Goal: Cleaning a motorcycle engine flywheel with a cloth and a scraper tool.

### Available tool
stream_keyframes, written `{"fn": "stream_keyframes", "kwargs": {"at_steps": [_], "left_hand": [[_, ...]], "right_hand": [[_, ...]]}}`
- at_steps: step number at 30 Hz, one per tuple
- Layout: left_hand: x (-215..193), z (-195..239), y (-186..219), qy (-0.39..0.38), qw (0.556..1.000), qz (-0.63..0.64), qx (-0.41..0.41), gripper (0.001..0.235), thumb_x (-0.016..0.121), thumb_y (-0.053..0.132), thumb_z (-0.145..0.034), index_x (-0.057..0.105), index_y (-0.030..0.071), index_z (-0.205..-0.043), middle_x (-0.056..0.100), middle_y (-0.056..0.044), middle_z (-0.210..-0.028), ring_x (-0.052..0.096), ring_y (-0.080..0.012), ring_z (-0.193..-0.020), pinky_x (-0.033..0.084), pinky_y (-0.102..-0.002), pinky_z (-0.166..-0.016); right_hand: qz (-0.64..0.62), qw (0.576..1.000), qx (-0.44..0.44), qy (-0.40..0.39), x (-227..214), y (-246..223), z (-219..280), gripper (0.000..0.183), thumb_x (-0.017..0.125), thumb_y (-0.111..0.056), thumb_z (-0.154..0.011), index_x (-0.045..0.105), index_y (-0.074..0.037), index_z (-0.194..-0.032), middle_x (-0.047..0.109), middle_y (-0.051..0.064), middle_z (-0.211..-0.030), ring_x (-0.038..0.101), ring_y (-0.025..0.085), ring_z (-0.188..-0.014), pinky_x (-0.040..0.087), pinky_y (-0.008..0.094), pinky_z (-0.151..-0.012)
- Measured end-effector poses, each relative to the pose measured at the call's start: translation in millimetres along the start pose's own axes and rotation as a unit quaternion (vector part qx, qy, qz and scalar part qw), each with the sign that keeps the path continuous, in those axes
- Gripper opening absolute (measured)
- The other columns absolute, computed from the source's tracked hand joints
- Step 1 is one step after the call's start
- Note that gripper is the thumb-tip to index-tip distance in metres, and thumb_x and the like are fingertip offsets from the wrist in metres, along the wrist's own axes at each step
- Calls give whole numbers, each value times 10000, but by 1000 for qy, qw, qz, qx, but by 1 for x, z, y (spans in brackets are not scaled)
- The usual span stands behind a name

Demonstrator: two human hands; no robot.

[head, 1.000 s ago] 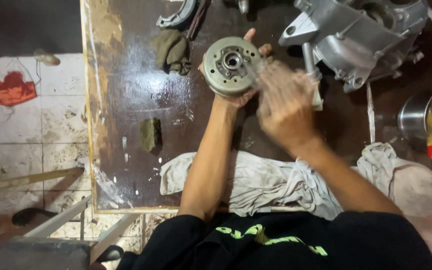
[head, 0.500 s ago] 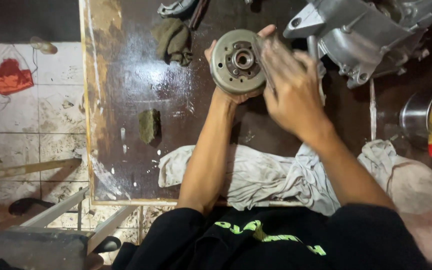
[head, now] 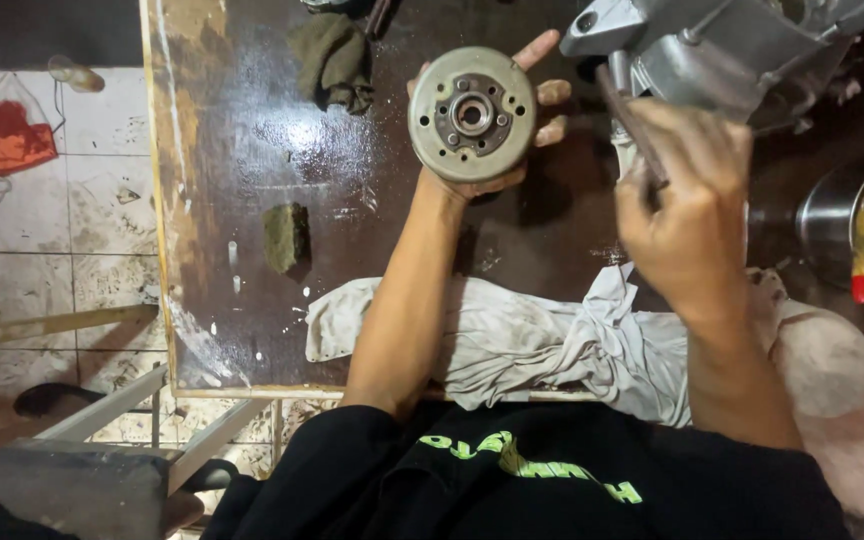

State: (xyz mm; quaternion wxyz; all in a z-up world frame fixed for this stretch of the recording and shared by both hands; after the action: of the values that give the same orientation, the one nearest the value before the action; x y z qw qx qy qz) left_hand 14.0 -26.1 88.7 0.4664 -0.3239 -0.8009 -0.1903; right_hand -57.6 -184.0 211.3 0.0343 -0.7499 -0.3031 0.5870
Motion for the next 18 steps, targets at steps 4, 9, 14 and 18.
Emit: {"fn": "stream_keyframes", "kwargs": {"at_steps": [4, 9, 14, 18], "left_hand": [[-24, 10, 1, 2, 1000, -20, 24, 1106, 629, 728, -838, 273, 40, -1627, 577, -208, -1273, 640, -340, -1044, 619, -348, -800], [-74, 36, 14, 100, 988, -89, 76, 921, 463, 749, -939, 462, 12, -1491, 637, -201, -1287, 664, -328, -1094, 605, -420, -899], [-85, 31, 28, 204, 959, -146, 129, 863, 381, 732, -985, 569, 10, -1419, 646, -195, -1321, 672, -320, -1148, 607, -454, -954], [-66, 23, 15, 343, 919, -78, 179, 897, 364, 722, -916, 512, 15, -1447, 558, -195, -1360, 619, -329, -1148, 649, -426, -826]], "right_hand": [[36, 998, -38, 35, 34, 22, 12, 446, 678, 90, -994, 674, 0, -1431, 615, 156, -1429, 523, 273, -1378, 427, 440, -1194], [57, 995, -76, 25, 89, -2, -13, 628, 746, 30, -810, 746, -110, -1422, 328, 326, -1607, 278, 504, -1480, 259, 592, -1232], [-32, 994, -101, -24, 84, -26, -44, 585, 732, 11, -881, 707, -98, -1455, 295, 261, -1697, 275, 435, -1593, 242, 530, -1332], [28, 987, -155, -26, 87, -35, -50, 540, 727, -17, -822, 779, -174, -1336, 400, 179, -1654, 343, 359, -1563, 237, 501, -1297]]}}
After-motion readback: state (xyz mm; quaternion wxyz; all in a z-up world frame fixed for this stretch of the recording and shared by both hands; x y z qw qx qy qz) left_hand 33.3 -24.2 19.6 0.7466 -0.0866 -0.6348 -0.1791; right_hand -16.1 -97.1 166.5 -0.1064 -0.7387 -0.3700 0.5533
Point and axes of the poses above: each hand's wrist, its own z-axis away from the middle knuckle, its own x-axis out of the palm, y = z × x, the point moved 6 cm from there along -z, towards the middle knuckle
